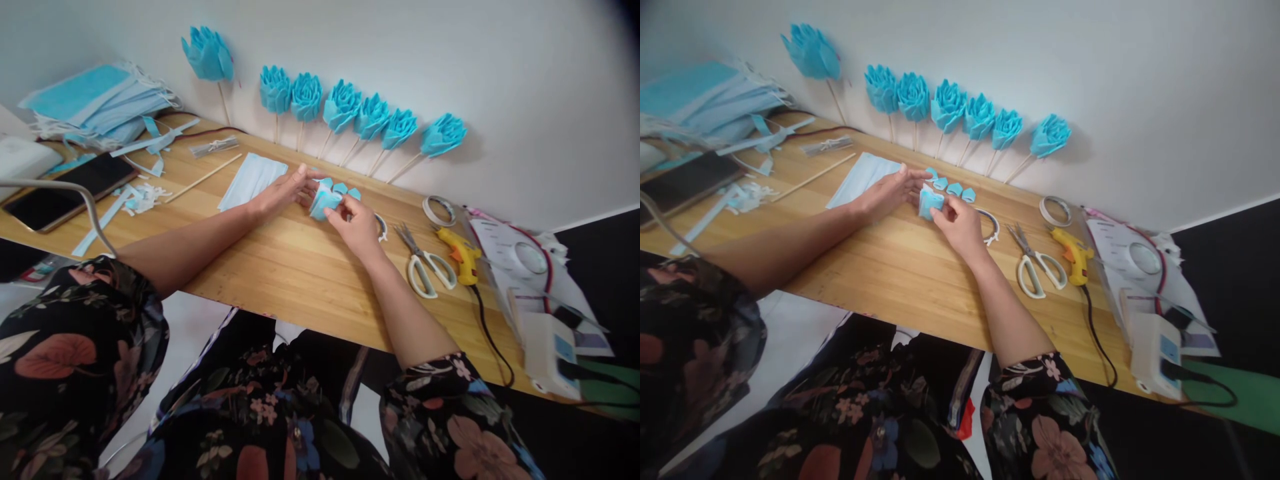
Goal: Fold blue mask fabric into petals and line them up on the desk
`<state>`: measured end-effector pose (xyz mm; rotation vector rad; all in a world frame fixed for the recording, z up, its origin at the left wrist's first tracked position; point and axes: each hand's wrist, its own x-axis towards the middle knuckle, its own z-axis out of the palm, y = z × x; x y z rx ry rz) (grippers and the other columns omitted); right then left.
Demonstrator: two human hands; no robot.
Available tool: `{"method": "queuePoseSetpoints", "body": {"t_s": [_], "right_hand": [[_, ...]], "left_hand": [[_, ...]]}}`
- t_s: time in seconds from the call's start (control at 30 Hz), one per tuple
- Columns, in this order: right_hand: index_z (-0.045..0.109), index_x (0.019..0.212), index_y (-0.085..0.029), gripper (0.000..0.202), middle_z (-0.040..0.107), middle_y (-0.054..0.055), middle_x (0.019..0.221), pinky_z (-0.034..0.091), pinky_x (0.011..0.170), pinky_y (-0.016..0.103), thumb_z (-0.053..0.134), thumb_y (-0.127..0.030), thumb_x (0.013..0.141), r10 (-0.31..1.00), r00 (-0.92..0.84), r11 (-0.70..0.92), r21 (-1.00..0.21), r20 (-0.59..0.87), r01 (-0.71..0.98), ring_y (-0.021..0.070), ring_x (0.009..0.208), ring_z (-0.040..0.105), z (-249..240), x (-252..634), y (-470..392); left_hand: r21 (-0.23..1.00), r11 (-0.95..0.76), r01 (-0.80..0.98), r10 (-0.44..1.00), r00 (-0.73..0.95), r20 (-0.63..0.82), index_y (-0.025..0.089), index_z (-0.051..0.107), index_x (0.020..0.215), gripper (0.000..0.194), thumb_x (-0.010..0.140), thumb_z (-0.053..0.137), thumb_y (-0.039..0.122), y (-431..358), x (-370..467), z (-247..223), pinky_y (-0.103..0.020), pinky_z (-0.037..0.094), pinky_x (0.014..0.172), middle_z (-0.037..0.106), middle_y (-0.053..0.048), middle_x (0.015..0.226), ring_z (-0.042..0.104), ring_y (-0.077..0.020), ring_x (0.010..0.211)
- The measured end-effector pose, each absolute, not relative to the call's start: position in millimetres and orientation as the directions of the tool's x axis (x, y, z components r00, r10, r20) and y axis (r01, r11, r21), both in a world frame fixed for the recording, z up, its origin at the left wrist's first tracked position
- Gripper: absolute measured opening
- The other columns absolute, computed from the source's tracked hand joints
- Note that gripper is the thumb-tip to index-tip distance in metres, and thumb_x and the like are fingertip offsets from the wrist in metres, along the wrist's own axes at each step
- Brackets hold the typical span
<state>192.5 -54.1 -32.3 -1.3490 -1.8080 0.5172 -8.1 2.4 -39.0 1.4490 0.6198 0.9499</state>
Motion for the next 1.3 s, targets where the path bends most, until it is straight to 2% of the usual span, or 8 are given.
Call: {"method": "queuePoseSetpoints", "body": {"t_s": [0.17,0.4,0.5,0.63,0.8,0.97,1.13,1.3], "right_hand": [[0.068,0.087,-0.023,0.015,0.061,-0.003,0.066,0.043,0.063,0.029,0.07,-0.037,0.081,0.944,-0.139,0.32,-0.733,0.298,0.6,0.0141,0.06,0.049,-40,192,-52],[0.071,0.094,-0.023,0.018,0.059,-0.004,0.066,0.044,0.064,0.03,0.07,-0.037,0.082,0.937,-0.14,0.337,-0.734,0.319,0.59,0.0143,0.061,0.05,-41,193,-52],[0.072,0.102,-0.024,0.024,0.059,-0.004,0.068,0.044,0.064,0.03,0.07,-0.037,0.082,0.937,-0.141,0.339,-0.739,0.319,0.582,0.0143,0.061,0.05,-43,194,-50],[0.071,0.112,-0.024,0.033,0.061,-0.004,0.071,0.044,0.066,0.031,0.071,-0.035,0.081,0.937,-0.146,0.342,-0.75,0.318,0.566,0.0145,0.063,0.05,-43,194,-50],[0.071,0.107,-0.025,0.026,0.066,-0.001,0.078,0.048,0.071,0.033,0.07,-0.035,0.084,0.929,-0.176,0.364,-0.715,0.325,0.597,0.0174,0.072,0.056,-41,193,-51],[0.071,0.114,-0.024,0.031,0.073,0.006,0.101,0.053,0.086,0.04,0.07,-0.035,0.085,0.908,-0.206,0.413,-0.691,0.365,0.593,0.0227,0.092,0.064,-43,193,-51],[0.069,0.124,-0.026,0.04,0.074,0.008,0.122,0.053,0.096,0.046,0.07,-0.037,0.086,0.889,-0.255,0.457,-0.686,0.381,0.566,0.0257,0.106,0.066,-40,192,-54],[0.069,0.123,-0.026,0.039,0.075,0.006,0.113,0.054,0.092,0.045,0.071,-0.038,0.086,0.889,-0.258,0.456,-0.675,0.379,0.58,0.025,0.099,0.067,-39,191,-55]], "left_hand": [[0.976,-0.14,-0.165,0.826,0.524,0.207,0.013,0.068,0.128,0.07,0.098,0.043,0.071,1,-9,-37,-0.038,0.054,0.096,0.073,-0.015,0.119,0.069,-0.0259,0.113],[0.981,-0.081,-0.175,0.834,0.528,0.163,0.014,0.069,0.125,0.058,0.098,0.051,0.063,6,-11,-40,-0.038,0.056,0.09,0.074,-0.015,0.115,0.07,-0.0257,0.108],[0.975,-0.106,-0.193,0.825,0.53,0.195,0.015,0.069,0.125,0.048,0.09,0.071,0.048,9,-14,-42,-0.036,0.056,0.088,0.074,-0.012,0.112,0.07,-0.0238,0.105],[0.971,-0.171,-0.168,0.79,0.566,0.237,0.016,0.069,0.124,0.052,0.078,0.083,0.035,14,-15,-46,-0.035,0.054,0.092,0.074,-0.01,0.113,0.07,-0.0214,0.104],[0.957,-0.289,-0.021,0.78,0.574,0.248,0.015,0.068,0.124,0.057,0.075,0.084,0.039,16,-10,-50,-0.03,0.054,0.084,0.075,-0.01,0.107,0.069,-0.0177,0.092],[0.893,-0.429,0.139,0.776,0.562,0.286,0.014,0.07,0.123,0.056,0.077,0.081,0.042,10,-7,-47,-0.025,0.048,0.07,0.071,-0.004,0.087,0.061,-0.0128,0.072],[0.876,-0.45,0.174,0.773,0.567,0.285,0.015,0.073,0.113,0.045,0.079,0.075,0.044,2,-6,-43,-0.026,0.048,0.073,0.075,-0.006,0.094,0.063,-0.0148,0.079],[0.905,-0.404,0.13,0.801,0.529,0.282,0.012,0.073,0.101,0.04,0.079,0.076,0.045,-1,-4,-44,-0.026,0.048,0.069,0.074,-0.007,0.09,0.064,-0.0152,0.078]]}}
